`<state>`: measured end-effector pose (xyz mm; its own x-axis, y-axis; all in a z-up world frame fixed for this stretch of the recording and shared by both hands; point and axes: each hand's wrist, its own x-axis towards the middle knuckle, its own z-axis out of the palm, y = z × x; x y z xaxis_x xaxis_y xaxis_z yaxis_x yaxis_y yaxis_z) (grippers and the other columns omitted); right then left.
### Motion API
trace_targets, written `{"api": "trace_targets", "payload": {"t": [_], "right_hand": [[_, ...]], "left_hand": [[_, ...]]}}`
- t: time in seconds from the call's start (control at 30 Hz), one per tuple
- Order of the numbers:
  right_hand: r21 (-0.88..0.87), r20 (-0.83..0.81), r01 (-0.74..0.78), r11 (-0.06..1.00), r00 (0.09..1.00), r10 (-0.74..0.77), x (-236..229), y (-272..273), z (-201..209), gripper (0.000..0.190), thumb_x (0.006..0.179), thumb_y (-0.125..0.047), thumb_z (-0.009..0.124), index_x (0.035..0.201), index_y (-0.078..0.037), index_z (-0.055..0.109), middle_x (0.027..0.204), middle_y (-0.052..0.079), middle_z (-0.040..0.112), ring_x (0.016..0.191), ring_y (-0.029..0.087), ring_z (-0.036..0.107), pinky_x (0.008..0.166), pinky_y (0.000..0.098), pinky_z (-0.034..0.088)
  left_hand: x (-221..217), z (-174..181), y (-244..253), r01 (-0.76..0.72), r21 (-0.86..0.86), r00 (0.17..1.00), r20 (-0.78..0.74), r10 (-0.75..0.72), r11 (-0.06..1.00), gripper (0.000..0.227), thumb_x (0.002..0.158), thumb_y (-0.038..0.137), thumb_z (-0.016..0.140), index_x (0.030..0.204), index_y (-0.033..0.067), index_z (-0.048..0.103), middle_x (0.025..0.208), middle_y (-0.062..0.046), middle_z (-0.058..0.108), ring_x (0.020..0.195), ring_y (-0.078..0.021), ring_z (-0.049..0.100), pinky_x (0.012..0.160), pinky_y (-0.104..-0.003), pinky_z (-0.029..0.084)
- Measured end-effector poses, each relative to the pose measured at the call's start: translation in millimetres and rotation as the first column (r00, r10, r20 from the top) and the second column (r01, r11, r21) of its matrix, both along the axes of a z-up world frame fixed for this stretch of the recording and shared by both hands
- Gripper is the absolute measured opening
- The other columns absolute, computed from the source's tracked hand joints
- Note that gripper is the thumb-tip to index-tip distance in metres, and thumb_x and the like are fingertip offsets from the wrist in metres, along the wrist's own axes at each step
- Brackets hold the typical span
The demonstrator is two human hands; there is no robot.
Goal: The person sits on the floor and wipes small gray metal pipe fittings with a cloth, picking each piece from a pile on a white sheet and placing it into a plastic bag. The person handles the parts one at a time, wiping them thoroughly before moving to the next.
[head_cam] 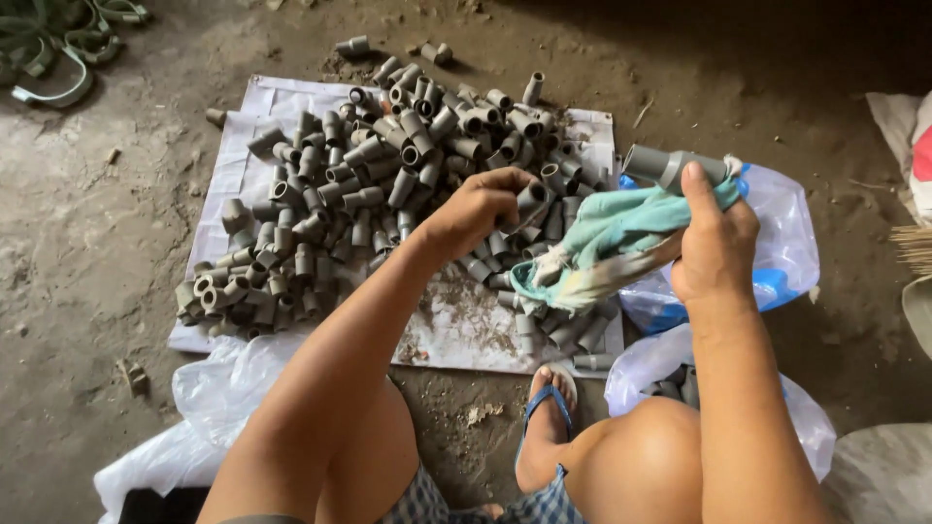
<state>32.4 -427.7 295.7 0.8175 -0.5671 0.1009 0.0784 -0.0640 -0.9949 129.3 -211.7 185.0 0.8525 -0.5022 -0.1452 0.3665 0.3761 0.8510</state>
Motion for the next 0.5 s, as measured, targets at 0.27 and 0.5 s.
{"api": "trace_targets", "payload": {"t": [0.27, 0.5], "right_hand": [[0.005, 0.015, 0.006, 1.0, 1.0, -0.006, 8, -18, -20, 0.043, 0.097, -0.036, 0.082, 0.121, -0.002, 0.07, 0.111, 0.011, 0.071, 0.108, 0.012, 0.066, 0.1, 0.034, 0.058], [0.137, -0.074, -0.027, 0.99, 0.997, 0.038, 6, -29, -9, 0.017, 0.093, -0.028, 0.075, 0.102, -0.014, 0.073, 0.099, -0.005, 0.074, 0.097, 0.011, 0.073, 0.089, 0.0266, 0.064]], "left_hand": [[-26, 14, 3, 0.168, -0.081, 0.948, 0.287, -0.139, 0.982, 0.05, 0.066, -0.011, 0.065, 0.115, 0.0008, 0.071, 0.094, -0.017, 0.073, 0.089, -0.0243, 0.066, 0.076, -0.036, 0.054], [-34, -59, 20, 0.05, 0.049, 0.944, -0.328, -0.031, 0.998, 0.049, 0.087, 0.011, 0.073, 0.133, -0.001, 0.061, 0.117, -0.025, 0.067, 0.092, -0.0335, 0.071, 0.074, -0.041, 0.065]]}}
